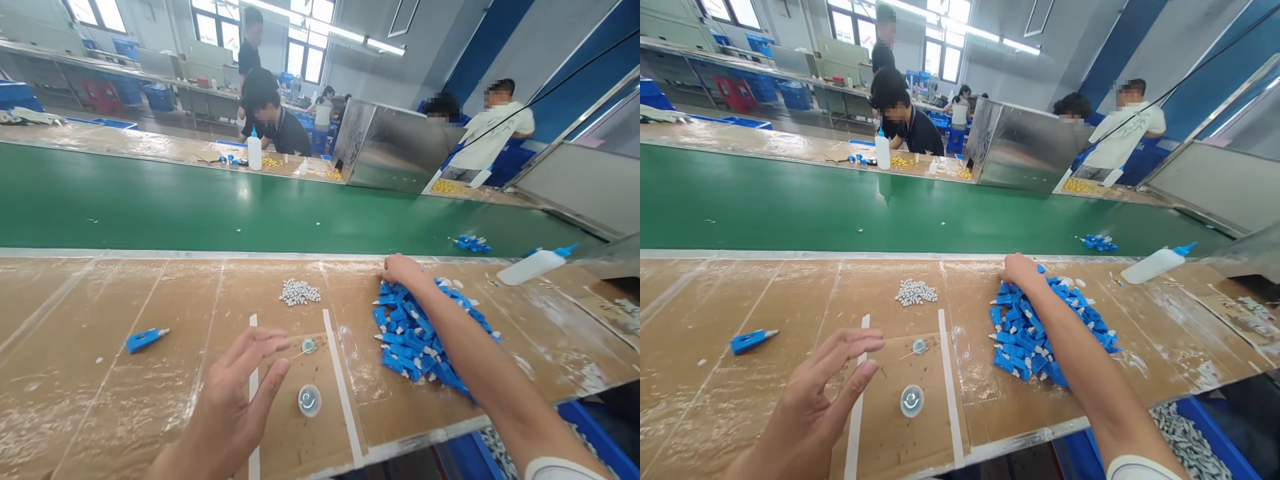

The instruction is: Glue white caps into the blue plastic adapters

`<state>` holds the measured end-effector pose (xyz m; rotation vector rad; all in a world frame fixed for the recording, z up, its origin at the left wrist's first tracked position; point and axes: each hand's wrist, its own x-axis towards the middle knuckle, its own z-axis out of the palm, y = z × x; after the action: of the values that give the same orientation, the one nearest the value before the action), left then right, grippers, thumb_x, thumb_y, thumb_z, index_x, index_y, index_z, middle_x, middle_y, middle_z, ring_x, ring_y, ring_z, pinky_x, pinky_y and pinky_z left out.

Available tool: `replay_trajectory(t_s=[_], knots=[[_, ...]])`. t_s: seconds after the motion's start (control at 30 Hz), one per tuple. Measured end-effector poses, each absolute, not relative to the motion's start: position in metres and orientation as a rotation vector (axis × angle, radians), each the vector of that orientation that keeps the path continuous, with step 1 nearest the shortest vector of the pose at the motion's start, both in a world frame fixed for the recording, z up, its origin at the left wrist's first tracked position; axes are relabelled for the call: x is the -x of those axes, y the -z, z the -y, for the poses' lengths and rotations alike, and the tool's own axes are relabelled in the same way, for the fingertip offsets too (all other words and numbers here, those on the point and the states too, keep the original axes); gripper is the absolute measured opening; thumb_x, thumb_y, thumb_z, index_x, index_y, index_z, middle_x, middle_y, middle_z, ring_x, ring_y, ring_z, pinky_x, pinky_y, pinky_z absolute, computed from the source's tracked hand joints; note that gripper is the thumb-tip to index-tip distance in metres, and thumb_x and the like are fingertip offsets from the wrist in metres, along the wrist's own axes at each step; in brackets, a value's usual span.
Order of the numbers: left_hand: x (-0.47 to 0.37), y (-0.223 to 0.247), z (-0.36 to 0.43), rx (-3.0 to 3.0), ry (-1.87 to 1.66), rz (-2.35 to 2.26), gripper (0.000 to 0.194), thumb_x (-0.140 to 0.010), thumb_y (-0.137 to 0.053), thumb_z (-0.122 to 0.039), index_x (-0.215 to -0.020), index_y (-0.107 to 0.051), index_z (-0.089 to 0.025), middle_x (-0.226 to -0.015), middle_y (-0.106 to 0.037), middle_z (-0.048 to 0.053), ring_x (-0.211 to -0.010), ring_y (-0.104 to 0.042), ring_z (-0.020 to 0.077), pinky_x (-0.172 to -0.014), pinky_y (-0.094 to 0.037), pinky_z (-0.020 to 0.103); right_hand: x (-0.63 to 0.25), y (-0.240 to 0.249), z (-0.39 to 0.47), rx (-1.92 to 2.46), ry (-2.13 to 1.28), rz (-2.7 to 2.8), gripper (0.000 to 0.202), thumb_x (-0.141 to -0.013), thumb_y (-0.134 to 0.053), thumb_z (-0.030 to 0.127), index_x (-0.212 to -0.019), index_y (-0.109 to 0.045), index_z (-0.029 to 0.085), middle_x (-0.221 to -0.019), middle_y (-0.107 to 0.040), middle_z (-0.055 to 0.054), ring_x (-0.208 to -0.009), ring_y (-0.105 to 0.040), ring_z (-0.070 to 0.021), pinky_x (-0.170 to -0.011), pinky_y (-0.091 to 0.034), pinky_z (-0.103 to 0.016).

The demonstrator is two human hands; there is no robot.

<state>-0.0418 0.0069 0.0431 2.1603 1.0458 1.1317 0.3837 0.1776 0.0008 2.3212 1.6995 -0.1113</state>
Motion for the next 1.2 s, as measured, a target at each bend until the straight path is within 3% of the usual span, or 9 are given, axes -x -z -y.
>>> replay_trajectory(t_s=[0.37,0.67,0.87,1.0,1.1,1.2], knots=[[0.042,-0.040,-0.009,-2.071,-0.995,-0.974,0.019,-0.098,-0.055,-0.020,-0.111,-0.066,-0.028,-0.111,-0.071,0.003,-0.107,-0.066,0.0187,-0.091,-0.053,0.030,-0.381,-0.007,-0.188,-2.218,0.517,-1.720,0.034,-0.098,-0.065,0.035,-0.126,-0.062,0.016,-0.126,-0.065,-0.010,-0.106,-0.067,-0.0247,-0.088,-0.059,-0.044],[0.040,-0.042,-0.016,-2.028,-0.979,-0.987,0.015,-0.098,-0.055,-0.023,-0.102,-0.069,-0.027,-0.102,-0.073,0.002,-0.097,-0.068,0.0186,-0.083,-0.052,0.028,-0.396,-0.016,-0.186,-2.317,0.609,-1.633,0.033,-0.098,-0.064,0.037,-0.124,-0.064,0.017,-0.126,-0.065,-0.009,-0.107,-0.067,-0.0249,-0.090,-0.058,-0.044],[0.035,-0.040,-0.013,-2.005,-0.936,-0.900,0.016,-0.099,-0.053,-0.024,-0.104,-0.068,-0.026,-0.103,-0.073,0.004,-0.100,-0.068,0.0193,-0.086,-0.052,0.029,-0.373,-0.005,-0.183,-2.484,0.718,-1.674,0.035,-0.098,-0.065,0.034,-0.128,-0.062,0.017,-0.129,-0.063,-0.010,-0.110,-0.066,-0.0255,-0.091,-0.057,-0.046],[0.041,-0.041,-0.010,-1.957,-0.953,-0.962,0.014,-0.098,-0.055,-0.028,-0.102,-0.069,-0.027,-0.103,-0.073,0.003,-0.098,-0.069,0.0192,-0.085,-0.053,0.027,-0.373,-0.027,-0.177,-2.746,0.863,-1.720,0.035,-0.097,-0.066,0.035,-0.126,-0.063,0.015,-0.128,-0.064,-0.010,-0.109,-0.066,-0.0269,-0.090,-0.058,-0.045],[0.045,-0.042,-0.011,-1.934,-0.932,-0.995,0.014,-0.098,-0.057,-0.032,-0.098,-0.070,-0.028,-0.100,-0.074,0.001,-0.094,-0.070,0.0185,-0.081,-0.053,0.026,-0.375,-0.058,-0.164,-2.970,1.061,-1.807,0.034,-0.098,-0.065,0.035,-0.124,-0.063,0.014,-0.122,-0.066,-0.010,-0.101,-0.068,-0.0236,-0.085,-0.059,-0.041],[0.040,-0.044,-0.012,-1.919,-0.945,-1.003,0.015,-0.098,-0.058,-0.034,-0.099,-0.071,-0.027,-0.099,-0.074,0.001,-0.093,-0.069,0.0182,-0.081,-0.053,0.026,-0.359,-0.082,-0.136,-3.046,1.451,-1.994,0.037,-0.096,-0.065,0.033,-0.128,-0.060,0.016,-0.101,-0.069,-0.005,-0.082,-0.068,-0.0154,-0.074,-0.059,-0.030]])
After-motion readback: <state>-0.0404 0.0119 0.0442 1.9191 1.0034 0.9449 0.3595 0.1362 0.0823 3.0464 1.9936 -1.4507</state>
